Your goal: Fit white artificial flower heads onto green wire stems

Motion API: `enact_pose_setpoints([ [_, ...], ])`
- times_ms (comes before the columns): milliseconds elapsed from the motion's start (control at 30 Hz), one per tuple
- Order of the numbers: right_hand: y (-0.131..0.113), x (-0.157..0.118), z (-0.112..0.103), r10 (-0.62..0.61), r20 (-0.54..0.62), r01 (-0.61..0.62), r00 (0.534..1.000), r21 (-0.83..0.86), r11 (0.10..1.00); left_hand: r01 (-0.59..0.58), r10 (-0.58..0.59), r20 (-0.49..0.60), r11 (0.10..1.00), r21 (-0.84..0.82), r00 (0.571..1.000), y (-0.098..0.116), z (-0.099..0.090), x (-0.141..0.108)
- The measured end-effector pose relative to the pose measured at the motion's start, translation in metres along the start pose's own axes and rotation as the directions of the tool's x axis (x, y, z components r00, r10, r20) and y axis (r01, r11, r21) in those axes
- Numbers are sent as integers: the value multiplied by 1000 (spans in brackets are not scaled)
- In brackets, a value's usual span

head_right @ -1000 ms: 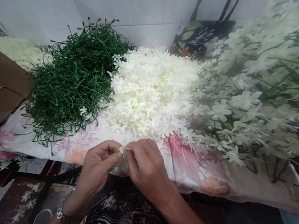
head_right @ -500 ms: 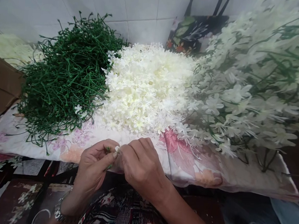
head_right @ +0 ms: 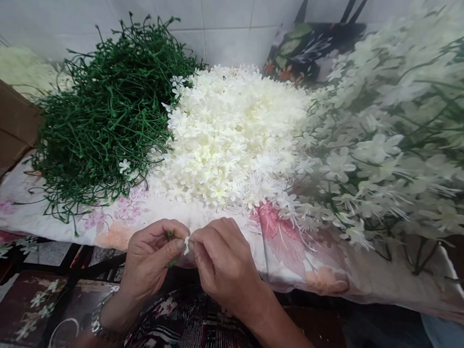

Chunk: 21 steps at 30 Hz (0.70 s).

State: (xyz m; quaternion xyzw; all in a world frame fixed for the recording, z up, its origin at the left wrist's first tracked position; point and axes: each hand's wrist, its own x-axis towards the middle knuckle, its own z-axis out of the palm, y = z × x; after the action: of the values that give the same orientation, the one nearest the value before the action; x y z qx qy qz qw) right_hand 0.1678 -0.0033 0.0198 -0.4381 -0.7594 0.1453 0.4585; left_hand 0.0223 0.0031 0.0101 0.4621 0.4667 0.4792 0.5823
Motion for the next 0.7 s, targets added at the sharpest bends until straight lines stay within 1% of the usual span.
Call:
enact_pose_setpoints([
  [100, -1, -1, 2, 5, -17, -5, 1000, 39, 999, -12, 12, -4, 1000, -23, 1000, -1, 3, -1],
  [200, -1, -3, 3, 21, -9, -20, 1000, 67, 998, 5, -6, -19, 997, -76, 1000, -2, 3, -1],
  [333, 1, -5, 0, 95, 55, -101, 994, 110, 989, 111, -117, -14, 968, -225, 993, 1, 3, 2],
  [400, 3, -5, -2, 108, 88, -117, 990, 112, 987, 141, -150, -12, 954, -265, 989, 2, 3, 2],
  [533, 4, -3, -2, 59, 117, -70, 991, 96, 993, 105, -110, -5, 965, -240, 994, 0, 4, -2],
  [633, 3, -3, 0, 23, 80, -31, 996, 98, 995, 80, -84, -10, 975, -206, 996, -4, 4, -5],
  [700, 2, -4, 1, 48, 40, -53, 998, 113, 992, 68, -71, -11, 980, -187, 997, -6, 3, -6],
])
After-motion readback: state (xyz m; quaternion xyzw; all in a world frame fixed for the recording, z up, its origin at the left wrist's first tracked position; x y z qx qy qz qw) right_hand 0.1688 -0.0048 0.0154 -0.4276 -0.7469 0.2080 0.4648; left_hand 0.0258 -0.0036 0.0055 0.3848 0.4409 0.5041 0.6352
